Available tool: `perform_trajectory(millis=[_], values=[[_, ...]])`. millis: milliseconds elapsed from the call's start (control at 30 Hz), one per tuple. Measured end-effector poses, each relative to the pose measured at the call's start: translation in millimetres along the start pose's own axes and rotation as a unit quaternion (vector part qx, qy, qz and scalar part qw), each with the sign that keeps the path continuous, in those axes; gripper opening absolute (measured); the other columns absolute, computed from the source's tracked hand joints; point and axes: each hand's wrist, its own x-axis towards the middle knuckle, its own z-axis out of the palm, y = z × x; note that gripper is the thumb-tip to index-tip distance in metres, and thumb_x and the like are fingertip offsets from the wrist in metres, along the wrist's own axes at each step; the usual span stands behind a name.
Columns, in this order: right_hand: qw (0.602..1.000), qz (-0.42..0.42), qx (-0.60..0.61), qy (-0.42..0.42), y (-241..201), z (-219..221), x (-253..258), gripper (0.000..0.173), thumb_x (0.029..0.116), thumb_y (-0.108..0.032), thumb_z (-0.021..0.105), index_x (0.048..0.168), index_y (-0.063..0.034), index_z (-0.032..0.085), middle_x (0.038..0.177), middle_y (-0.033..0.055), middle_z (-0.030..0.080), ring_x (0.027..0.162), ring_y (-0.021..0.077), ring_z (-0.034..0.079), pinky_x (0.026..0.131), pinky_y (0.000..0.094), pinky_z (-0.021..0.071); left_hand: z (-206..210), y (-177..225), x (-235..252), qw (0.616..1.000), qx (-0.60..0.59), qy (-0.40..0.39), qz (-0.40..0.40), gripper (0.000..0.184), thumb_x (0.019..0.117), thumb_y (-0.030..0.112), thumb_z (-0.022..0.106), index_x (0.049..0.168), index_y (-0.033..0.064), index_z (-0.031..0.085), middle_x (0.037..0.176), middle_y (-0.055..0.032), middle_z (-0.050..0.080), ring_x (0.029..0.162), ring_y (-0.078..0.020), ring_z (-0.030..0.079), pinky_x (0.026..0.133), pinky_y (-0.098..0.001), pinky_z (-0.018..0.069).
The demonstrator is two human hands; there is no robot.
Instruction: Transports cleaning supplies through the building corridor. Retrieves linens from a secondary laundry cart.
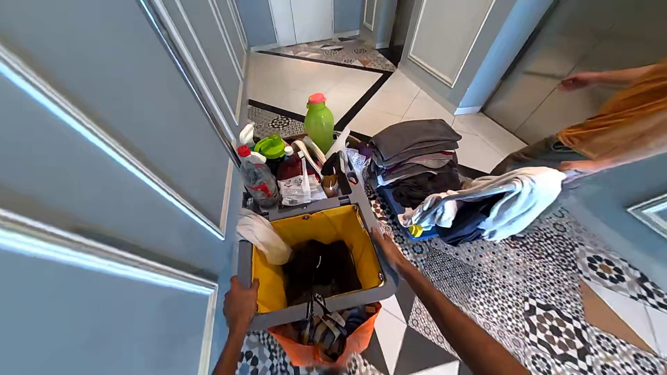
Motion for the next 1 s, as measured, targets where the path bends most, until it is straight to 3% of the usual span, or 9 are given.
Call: perform_trajectory(millis=[67,233,300,367,467,533,667,767,1000], values=[[0.996,-0.011,-0.06,0.062,-32.8,4.7,38.9,0.102,0.0962,-0.074,0.046,0.163,-0.0032,0.018,0.147,0.0298,0.052,0.134,0.0425,0.055,0.11,0.0604,0.045,-2.0,32.5,38.0,1.0,0.011,0.002,0.001,0.069,0.0955,0.045,0.069,0.147,0.0048,0.047,0.121,-0.0285,0.066,0.114,-0.0458,0.065,0.093,-0.0636,0.0518],[0.976,-0.102,-0.139,0.13,-95.9,18.9,116.4,0.111,0.092,-0.07,0.059,0.164,-0.0012,0.01,0.159,0.0265,0.039,0.139,0.0391,0.051,0.113,0.0565,0.0438,-1.0,89.8,130.2,1.0,0.022,-0.008,0.015,0.07,0.096,0.046,0.068,0.147,0.003,0.046,0.115,-0.0277,0.068,0.109,-0.0446,0.067,0.089,-0.0624,0.0532],[0.949,-0.198,-0.208,0.13,-118.0,27.5,141.4,0.118,0.0858,-0.072,0.065,0.163,0.0006,0.013,0.164,0.0235,0.032,0.145,0.0344,0.045,0.114,0.0515,0.0443,0.9,107.3,164.9,1.0,0.008,-0.017,0.017,0.071,0.096,0.046,0.068,0.148,0.0033,0.045,0.116,-0.0282,0.068,0.109,-0.0447,0.067,0.089,-0.0629,0.0531],[0.908,-0.3,-0.269,0.118,-141.5,34.2,173.9,0.123,0.0833,-0.079,0.059,0.163,0.0041,0.014,0.169,0.0242,0.018,0.157,0.0342,0.023,0.126,0.047,0.028,-0.9,130.4,200.8,1.0,-0.01,-0.02,0.019,0.071,0.0955,0.045,0.069,0.148,0.0034,0.045,0.117,-0.0285,0.068,0.11,-0.0452,0.066,0.091,-0.0631,0.0529],[0.87,-0.366,-0.306,0.128,-172.1,37.5,233.6,0.127,0.0812,-0.087,0.051,0.16,0.0077,0.02,0.168,0.0302,0.015,0.157,0.041,0.017,0.128,0.0504,0.0213,0.8,167.1,251.1,0.999,-0.035,-0.022,0.023,0.07,0.0945,0.045,0.071,0.146,0.0038,0.048,0.116,-0.0282,0.067,0.109,-0.0449,0.067,0.089,-0.0632,0.0533],[0.883,-0.349,-0.293,0.111,-195.3,37.0,269.5,0.126,0.0832,-0.083,0.054,0.161,0.0081,0.016,0.168,0.0298,0.013,0.158,0.0391,0.016,0.128,0.0483,0.0212,2.2,192.8,282.8,0.999,-0.038,-0.025,0.025,0.071,0.0945,0.046,0.071,0.147,0.0042,0.047,0.117,-0.0276,0.067,0.109,-0.0443,0.066,0.09,-0.0626,0.0532],[0.939,-0.234,-0.241,0.072,-252.9,34.7,330.6,0.125,0.0865,-0.075,0.06,0.163,0.0035,0.001,0.171,0.0241,0.009,0.155,0.0321,0.03,0.12,0.0463,0.0386,3.4,244.9,347.6,0.998,-0.051,-0.023,0.033,0.073,0.0935,0.045,0.072,0.147,0.0028,0.047,0.119,-0.0285,0.067,0.111,-0.0449,0.066,0.092,-0.0643,0.052],[0.96,-0.194,-0.19,0.067,-285.5,33.7,389.9,0.124,0.0884,-0.074,0.059,0.162,0.0049,-0.002,0.168,0.0269,0.017,0.153,0.0337,0.033,0.123,0.0464,0.0328,5.0,285.1,393.6,0.997,-0.062,-0.025,0.034,0.071,0.0933,0.044,0.073,0.144,0.0011,0.049,0.118,-0.0306,0.065,0.112,-0.0468,0.064,0.092,-0.0654,0.0508],[0.982,-0.101,-0.15,0.056,-379.0,31.2,514.8,0.119,0.0892,-0.077,0.056,0.164,-0.0015,0.003,0.143,0.0278,0.056,0.124,0.0408,0.062,0.105,0.0578,0.0489,12.3,384.6,504.3,0.998,-0.048,-0.016,0.036,0.069,0.0946,0.044,0.072,0.145,0.0028,0.049,0.116,-0.0299,0.067,0.11,-0.0469,0.065,0.091,-0.0657,0.0512]])
